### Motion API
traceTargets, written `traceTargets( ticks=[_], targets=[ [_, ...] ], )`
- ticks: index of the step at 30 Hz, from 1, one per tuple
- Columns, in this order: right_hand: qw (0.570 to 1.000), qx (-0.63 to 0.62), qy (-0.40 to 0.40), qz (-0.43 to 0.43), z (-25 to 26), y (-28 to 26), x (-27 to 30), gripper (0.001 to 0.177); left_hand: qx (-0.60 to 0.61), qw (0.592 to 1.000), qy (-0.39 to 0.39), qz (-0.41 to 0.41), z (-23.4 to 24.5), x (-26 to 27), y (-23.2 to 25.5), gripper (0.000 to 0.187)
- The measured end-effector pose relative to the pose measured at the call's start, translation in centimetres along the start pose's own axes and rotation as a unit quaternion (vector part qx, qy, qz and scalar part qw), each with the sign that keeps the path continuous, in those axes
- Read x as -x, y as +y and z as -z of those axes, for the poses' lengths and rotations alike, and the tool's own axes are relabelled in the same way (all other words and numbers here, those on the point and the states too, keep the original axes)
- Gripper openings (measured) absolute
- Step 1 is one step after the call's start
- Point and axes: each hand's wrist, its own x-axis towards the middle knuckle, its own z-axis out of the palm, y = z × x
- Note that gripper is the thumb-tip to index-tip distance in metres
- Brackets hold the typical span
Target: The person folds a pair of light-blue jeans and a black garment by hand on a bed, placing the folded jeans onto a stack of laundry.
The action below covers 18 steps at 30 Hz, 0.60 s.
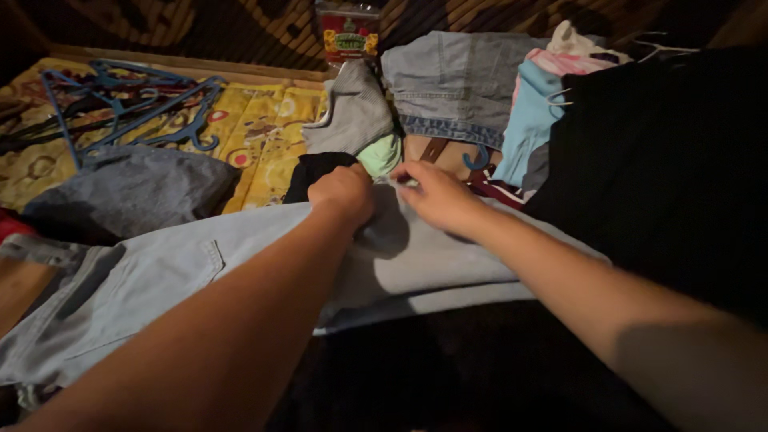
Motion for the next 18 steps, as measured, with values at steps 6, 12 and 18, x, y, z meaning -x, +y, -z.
traceTargets(
  ticks=[6,12,18],
  targets=[
    [0.992,0.117,-0.036,-0.019,-3.6,6.8,-4.9,0.033,0.183,0.959,0.185,0.112,-1.7,-4.0,-2.6,0.037],
    [0.977,-0.067,0.021,-0.202,-3.9,7.5,-2.9,0.038,0.72,0.658,0.069,0.211,-4.2,-5.5,-8.1,0.034],
    [0.985,-0.106,0.038,-0.13,-4.5,8.9,-2.0,0.052,0.351,0.923,0.137,0.079,-7.7,-8.0,-9.9,0.038]
  ],
)
